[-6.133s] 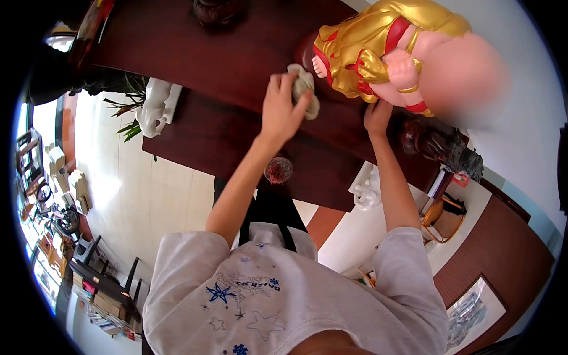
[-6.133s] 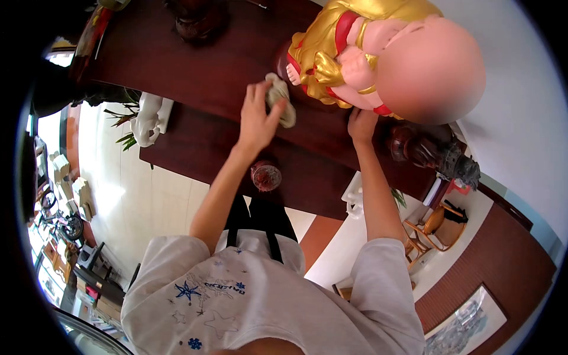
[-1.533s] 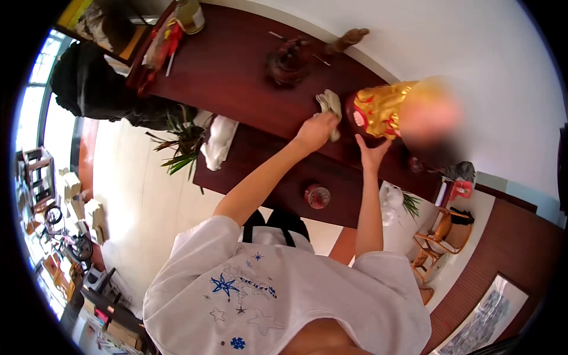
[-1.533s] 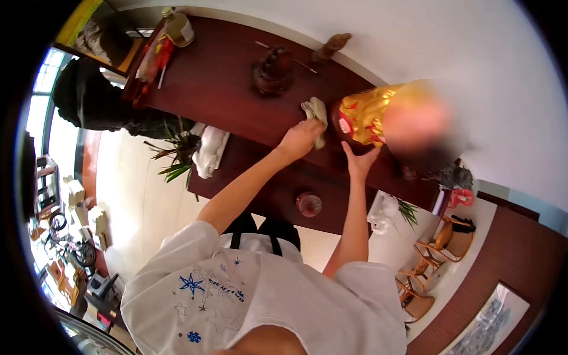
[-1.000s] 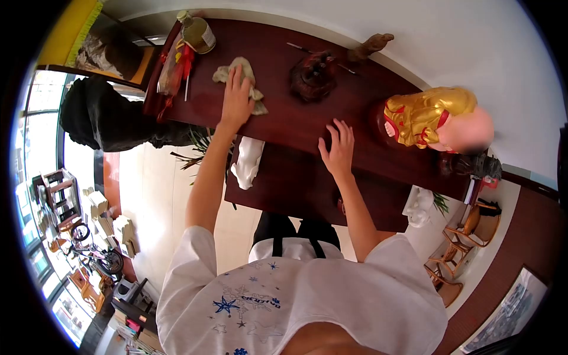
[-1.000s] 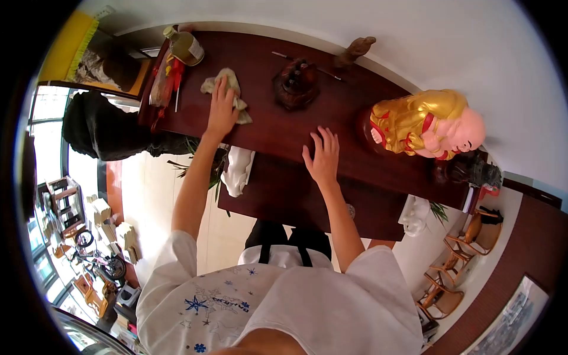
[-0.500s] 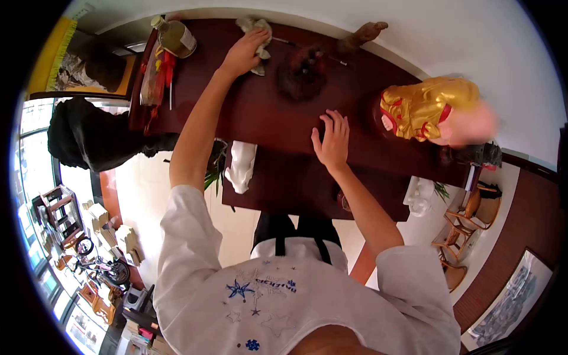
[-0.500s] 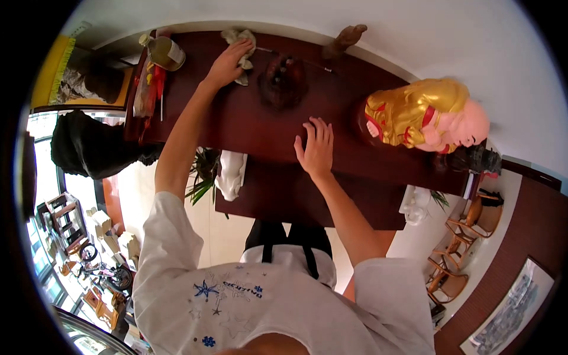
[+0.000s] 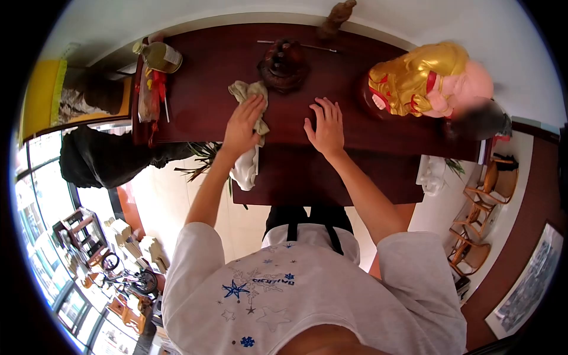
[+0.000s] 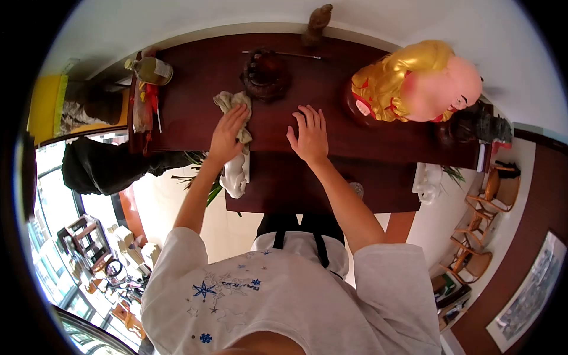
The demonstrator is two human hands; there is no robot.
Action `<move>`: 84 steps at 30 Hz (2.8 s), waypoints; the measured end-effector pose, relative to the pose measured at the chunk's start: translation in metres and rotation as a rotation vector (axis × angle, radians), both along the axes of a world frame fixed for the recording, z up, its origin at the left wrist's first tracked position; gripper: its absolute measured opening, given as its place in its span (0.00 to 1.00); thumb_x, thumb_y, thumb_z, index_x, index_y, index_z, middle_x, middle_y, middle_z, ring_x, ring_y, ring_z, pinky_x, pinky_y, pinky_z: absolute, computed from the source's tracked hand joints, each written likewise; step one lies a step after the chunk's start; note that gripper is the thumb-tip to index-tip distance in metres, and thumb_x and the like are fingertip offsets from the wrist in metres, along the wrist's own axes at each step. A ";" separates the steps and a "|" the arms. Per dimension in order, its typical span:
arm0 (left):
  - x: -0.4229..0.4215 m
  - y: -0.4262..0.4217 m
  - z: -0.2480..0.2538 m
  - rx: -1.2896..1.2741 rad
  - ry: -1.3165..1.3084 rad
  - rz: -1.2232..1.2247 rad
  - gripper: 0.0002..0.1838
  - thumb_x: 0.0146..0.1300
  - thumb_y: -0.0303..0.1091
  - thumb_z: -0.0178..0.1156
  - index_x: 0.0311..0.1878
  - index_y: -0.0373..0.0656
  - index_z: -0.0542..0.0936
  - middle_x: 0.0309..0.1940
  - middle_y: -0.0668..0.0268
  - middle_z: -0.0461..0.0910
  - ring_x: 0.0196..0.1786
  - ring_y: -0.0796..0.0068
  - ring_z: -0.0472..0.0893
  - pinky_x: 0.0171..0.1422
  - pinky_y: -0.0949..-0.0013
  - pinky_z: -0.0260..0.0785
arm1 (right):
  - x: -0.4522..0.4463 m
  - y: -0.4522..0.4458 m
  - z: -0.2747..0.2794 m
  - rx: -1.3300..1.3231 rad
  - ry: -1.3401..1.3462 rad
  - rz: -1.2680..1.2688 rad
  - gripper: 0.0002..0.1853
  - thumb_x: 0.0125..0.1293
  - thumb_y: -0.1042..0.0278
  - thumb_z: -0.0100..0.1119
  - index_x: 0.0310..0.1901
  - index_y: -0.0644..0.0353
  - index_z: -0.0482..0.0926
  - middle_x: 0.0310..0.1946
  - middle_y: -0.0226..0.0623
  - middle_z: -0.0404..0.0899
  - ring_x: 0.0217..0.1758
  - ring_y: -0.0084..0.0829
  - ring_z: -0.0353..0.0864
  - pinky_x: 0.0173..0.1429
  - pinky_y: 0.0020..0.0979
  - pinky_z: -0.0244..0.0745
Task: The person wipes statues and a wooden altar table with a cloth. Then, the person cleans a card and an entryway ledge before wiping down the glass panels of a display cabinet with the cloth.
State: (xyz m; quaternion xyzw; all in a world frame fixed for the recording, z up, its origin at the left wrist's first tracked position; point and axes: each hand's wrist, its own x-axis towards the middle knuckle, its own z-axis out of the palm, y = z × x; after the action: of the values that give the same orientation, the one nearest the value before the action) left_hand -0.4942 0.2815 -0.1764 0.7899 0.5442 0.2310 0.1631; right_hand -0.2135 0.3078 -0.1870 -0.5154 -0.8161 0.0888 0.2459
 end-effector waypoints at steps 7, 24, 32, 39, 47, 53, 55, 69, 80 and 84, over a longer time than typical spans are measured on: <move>0.106 -0.011 0.002 -0.059 -0.070 -0.075 0.39 0.52 0.22 0.62 0.73 0.38 0.73 0.76 0.59 0.72 0.81 0.59 0.66 0.82 0.53 0.62 | 0.006 -0.006 -0.013 -0.015 0.127 -0.053 0.23 0.76 0.61 0.57 0.67 0.59 0.70 0.70 0.44 0.71 0.76 0.47 0.68 0.84 0.58 0.55; 0.103 -0.012 -0.011 0.046 -0.085 -0.025 0.27 0.60 0.19 0.58 0.65 0.44 0.80 0.68 0.59 0.78 0.75 0.55 0.73 0.77 0.55 0.69 | 0.010 -0.006 -0.008 0.026 0.209 -0.279 0.30 0.79 0.59 0.52 0.75 0.67 0.63 0.77 0.52 0.63 0.80 0.53 0.62 0.85 0.61 0.49; -0.064 0.046 0.009 -0.060 -0.417 0.333 0.38 0.49 0.06 0.49 0.65 0.42 0.80 0.64 0.54 0.82 0.72 0.52 0.78 0.78 0.58 0.66 | 0.007 0.000 -0.007 -0.060 0.035 -0.158 0.28 0.75 0.59 0.56 0.71 0.64 0.67 0.74 0.45 0.68 0.78 0.46 0.67 0.85 0.55 0.55; -0.029 0.278 0.087 -0.475 -0.363 -0.164 0.31 0.57 0.12 0.48 0.62 0.43 0.82 0.51 0.56 0.87 0.56 0.61 0.83 0.65 0.61 0.74 | 0.009 0.006 -0.003 -0.082 0.024 -0.152 0.25 0.74 0.60 0.58 0.68 0.62 0.70 0.73 0.44 0.70 0.78 0.44 0.67 0.85 0.54 0.55; 0.013 0.322 0.060 -0.189 -0.171 -0.592 0.33 0.49 0.09 0.52 0.60 0.42 0.84 0.58 0.56 0.86 0.64 0.51 0.82 0.69 0.56 0.74 | 0.007 0.006 -0.009 -0.117 0.012 -0.161 0.23 0.72 0.63 0.59 0.65 0.60 0.71 0.72 0.43 0.70 0.78 0.44 0.67 0.85 0.56 0.54; 0.029 0.313 0.014 -0.129 0.083 -0.676 0.29 0.56 0.11 0.56 0.60 0.44 0.84 0.65 0.58 0.82 0.70 0.51 0.78 0.74 0.54 0.71 | 0.000 0.007 -0.002 -0.095 0.042 -0.145 0.20 0.71 0.66 0.60 0.62 0.61 0.74 0.70 0.45 0.72 0.76 0.50 0.68 0.82 0.59 0.57; 0.026 0.312 0.008 -0.081 0.062 -0.673 0.25 0.58 0.17 0.60 0.59 0.47 0.85 0.63 0.59 0.82 0.68 0.52 0.79 0.72 0.55 0.73 | -0.004 0.010 0.000 -0.081 0.045 -0.126 0.20 0.69 0.68 0.60 0.61 0.62 0.74 0.70 0.47 0.73 0.74 0.53 0.69 0.80 0.61 0.58; -0.177 0.203 -0.018 0.029 0.046 0.254 0.27 0.58 0.18 0.64 0.62 0.45 0.78 0.65 0.60 0.78 0.70 0.54 0.76 0.69 0.56 0.75 | -0.009 0.007 -0.005 -0.064 -0.063 -0.108 0.18 0.76 0.66 0.53 0.63 0.62 0.72 0.71 0.47 0.71 0.77 0.51 0.68 0.81 0.59 0.59; -0.156 0.208 -0.043 0.169 0.312 0.672 0.23 0.64 0.20 0.63 0.63 0.42 0.75 0.71 0.46 0.70 0.77 0.43 0.66 0.77 0.49 0.67 | -0.008 0.004 -0.010 -0.032 -0.051 -0.109 0.17 0.76 0.67 0.55 0.62 0.63 0.73 0.71 0.46 0.72 0.76 0.51 0.68 0.81 0.59 0.59; -0.138 0.159 -0.045 0.193 0.276 0.631 0.23 0.65 0.23 0.61 0.63 0.44 0.74 0.73 0.50 0.69 0.78 0.48 0.67 0.76 0.50 0.68 | -0.007 0.006 -0.006 -0.025 -0.010 -0.104 0.16 0.76 0.68 0.55 0.62 0.62 0.74 0.70 0.46 0.73 0.76 0.51 0.69 0.81 0.58 0.60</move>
State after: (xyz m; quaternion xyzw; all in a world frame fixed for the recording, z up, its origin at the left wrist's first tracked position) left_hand -0.6322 0.4408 -0.2214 0.6185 0.7539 0.2113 -0.0665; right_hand -0.2208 0.3135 -0.1926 -0.5608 -0.7880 0.0836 0.2398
